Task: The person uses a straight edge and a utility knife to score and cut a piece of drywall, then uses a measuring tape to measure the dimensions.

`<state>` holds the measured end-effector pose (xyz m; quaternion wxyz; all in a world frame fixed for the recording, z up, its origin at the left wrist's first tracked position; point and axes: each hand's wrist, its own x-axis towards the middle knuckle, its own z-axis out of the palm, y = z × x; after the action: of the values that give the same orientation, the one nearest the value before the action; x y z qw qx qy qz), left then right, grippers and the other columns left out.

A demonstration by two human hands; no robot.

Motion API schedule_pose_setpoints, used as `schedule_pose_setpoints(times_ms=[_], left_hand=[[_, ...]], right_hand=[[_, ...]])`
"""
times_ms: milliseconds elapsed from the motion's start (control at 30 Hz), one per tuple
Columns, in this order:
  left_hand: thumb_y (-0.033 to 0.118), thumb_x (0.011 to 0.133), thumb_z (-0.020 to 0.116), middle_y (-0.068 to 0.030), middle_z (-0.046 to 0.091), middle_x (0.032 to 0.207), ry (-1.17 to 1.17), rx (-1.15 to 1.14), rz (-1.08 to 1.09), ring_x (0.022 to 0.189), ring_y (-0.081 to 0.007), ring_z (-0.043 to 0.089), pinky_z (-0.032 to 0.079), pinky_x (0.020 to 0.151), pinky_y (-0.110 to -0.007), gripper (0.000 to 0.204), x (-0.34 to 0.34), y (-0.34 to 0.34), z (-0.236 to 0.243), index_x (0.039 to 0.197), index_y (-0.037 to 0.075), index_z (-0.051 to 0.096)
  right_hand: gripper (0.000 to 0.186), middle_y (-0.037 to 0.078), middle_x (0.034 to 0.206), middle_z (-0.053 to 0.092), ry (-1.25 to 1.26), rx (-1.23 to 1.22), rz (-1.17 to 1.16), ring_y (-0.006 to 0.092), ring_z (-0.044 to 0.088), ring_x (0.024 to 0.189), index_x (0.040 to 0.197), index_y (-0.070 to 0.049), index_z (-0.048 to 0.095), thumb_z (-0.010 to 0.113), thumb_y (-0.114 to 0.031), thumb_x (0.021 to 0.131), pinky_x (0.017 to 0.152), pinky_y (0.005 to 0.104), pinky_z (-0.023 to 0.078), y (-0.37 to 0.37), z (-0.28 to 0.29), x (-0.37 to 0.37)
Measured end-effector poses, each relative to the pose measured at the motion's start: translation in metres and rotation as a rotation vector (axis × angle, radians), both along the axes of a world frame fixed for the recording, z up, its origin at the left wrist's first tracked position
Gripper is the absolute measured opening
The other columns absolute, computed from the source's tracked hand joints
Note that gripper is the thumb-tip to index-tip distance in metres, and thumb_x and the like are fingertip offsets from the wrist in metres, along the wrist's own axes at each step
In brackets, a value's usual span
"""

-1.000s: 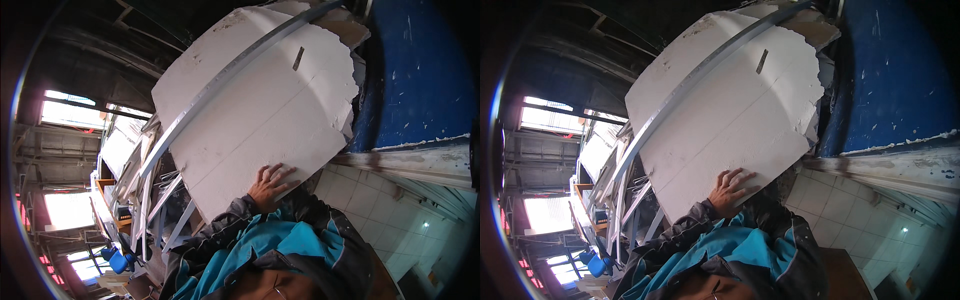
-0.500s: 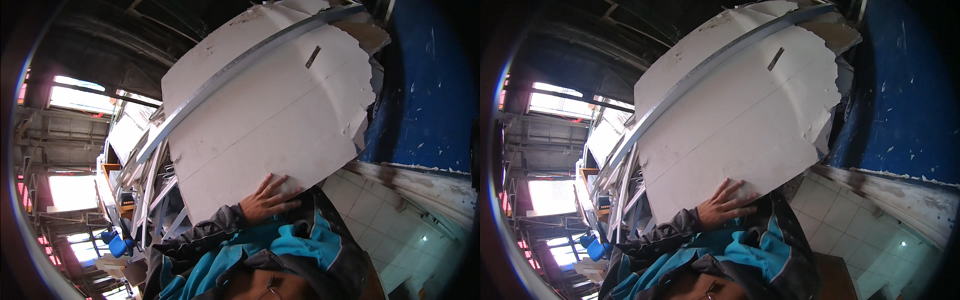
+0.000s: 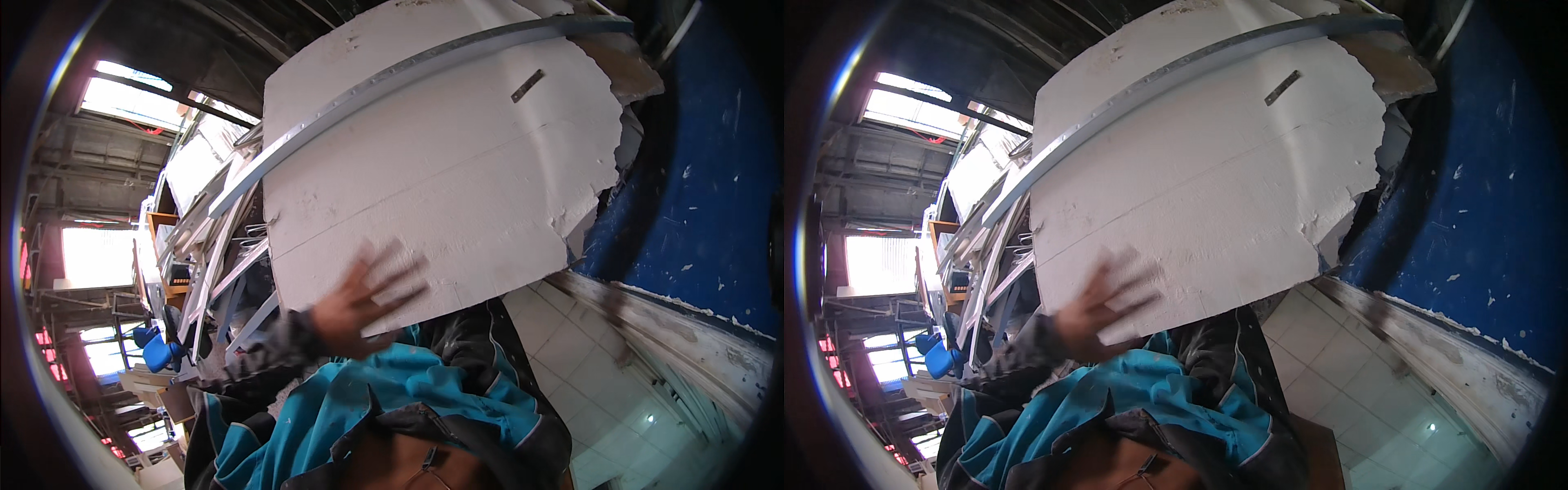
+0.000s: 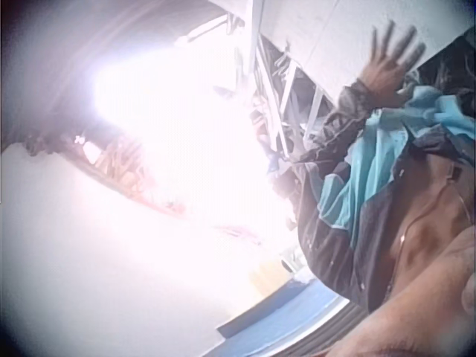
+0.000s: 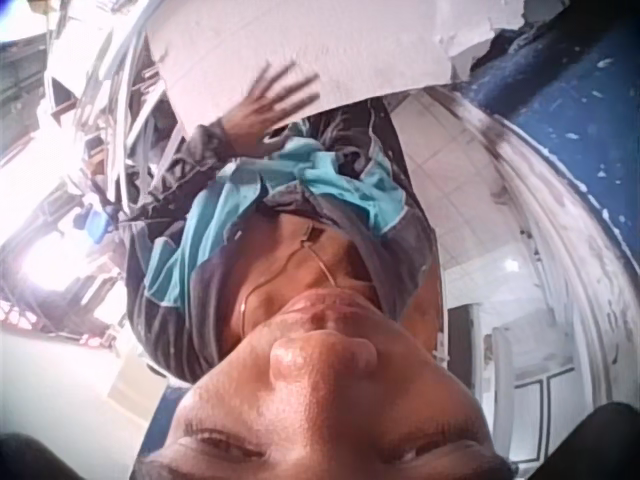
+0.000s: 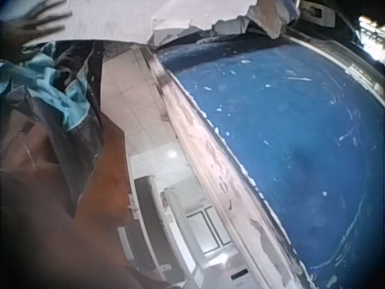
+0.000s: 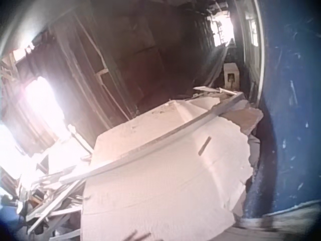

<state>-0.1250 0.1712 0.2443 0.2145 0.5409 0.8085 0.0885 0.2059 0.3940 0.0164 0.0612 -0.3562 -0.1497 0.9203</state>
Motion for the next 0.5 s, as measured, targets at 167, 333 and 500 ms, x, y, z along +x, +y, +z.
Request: schedule_pose_setpoints(times_ms=[167,333,500], left_hand=[[0.024,0.102,0.048,-0.0249,0.04,0.154,0.528,0.841,0.403,0.143,-0.0366,0.039,0.032,0.119,-0.051,0.052,-0.055,-0.001,0.141,0.148,0.0,0.043],[0.032,0.104,0.048,-0.0243,0.052,0.145,0.825,0.747,0.353,0.138,-0.0367,0.048,0.036,0.116,-0.053,0.049,-0.055,0.016,0.141,0.14,-0.002,0.053],[0.036,0.102,0.051,-0.0202,0.051,0.146,0.681,0.472,0.229,0.14,-0.0363,0.044,0.031,0.117,-0.056,0.05,-0.064,0.027,0.11,0.139,0.004,0.055]], right_hand=[[0.057,0.011,0.126,0.066,0.008,-0.006,0.037,0.0233,0.064,0.11,0.136,-0.007,0.055,0.055,-0.05,0.099,0.088,0.0403,0.055,-0.001,-0.005,-0.005],[0.056,0.01,0.126,0.066,0.008,0.0,0.073,0.0232,0.064,0.11,0.135,-0.007,0.055,0.055,-0.05,0.099,0.087,0.0403,0.055,-0.001,-0.007,-0.008],[0.056,0.01,0.125,0.066,0.001,0.012,0.105,0.023,0.065,0.11,0.135,-0.007,0.056,0.055,-0.049,0.099,0.086,0.0403,0.055,0.0,-0.007,-0.001]])
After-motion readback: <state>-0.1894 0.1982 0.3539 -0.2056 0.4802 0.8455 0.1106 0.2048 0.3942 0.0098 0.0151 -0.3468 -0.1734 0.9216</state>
